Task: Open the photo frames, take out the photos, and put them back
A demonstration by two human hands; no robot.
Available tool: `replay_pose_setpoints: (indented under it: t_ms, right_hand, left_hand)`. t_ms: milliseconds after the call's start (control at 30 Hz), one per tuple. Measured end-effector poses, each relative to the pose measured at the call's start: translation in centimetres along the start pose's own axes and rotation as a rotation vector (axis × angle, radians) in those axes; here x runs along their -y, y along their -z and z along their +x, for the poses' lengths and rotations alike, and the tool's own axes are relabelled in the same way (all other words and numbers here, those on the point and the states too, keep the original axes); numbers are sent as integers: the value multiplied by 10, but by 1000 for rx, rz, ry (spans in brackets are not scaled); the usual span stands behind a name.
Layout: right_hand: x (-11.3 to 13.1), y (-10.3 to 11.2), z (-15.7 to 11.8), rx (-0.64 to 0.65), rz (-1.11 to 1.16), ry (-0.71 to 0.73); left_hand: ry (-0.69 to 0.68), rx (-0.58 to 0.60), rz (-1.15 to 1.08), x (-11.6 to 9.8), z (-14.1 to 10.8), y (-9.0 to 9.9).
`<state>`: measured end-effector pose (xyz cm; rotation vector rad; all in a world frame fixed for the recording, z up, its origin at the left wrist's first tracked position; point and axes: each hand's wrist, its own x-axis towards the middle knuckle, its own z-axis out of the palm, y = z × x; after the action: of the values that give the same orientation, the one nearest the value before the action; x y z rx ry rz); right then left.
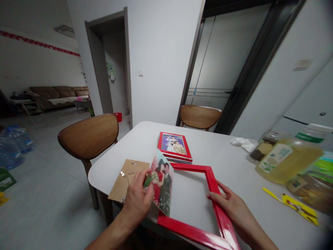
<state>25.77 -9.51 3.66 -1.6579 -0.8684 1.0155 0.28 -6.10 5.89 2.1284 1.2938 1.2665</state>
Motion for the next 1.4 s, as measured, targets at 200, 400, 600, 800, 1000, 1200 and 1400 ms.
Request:
replay_pose_setpoints:
  t_ms: [200, 400, 600, 800, 1000, 1200, 1400]
  right_hand:
    - [-22, 5, 17, -89, -604, 159]
    - [-24, 2, 17, -164, -894, 224]
    - [-29, 2, 17, -188, -956, 327]
    - [-32, -5, 15, -219, -952, 478]
    - [-38, -12, 16, -197, -987, 556]
    - [-18, -24, -4, -230, -704, 641]
    - [9, -62, -33, 202, -60, 205]
  left_hand:
    - [179, 131, 124, 41, -21, 9]
    - [112, 205, 363, 46, -26, 12]
    - [-26, 249, 402, 35, -30, 13]
    - [-204, 546, 303, 16, -31, -3]
    - [-201, 576, 331, 17, -34, -17]
    - [-206, 211, 82, 25, -19, -2]
    - [370, -179, -736, -6, 2, -1]
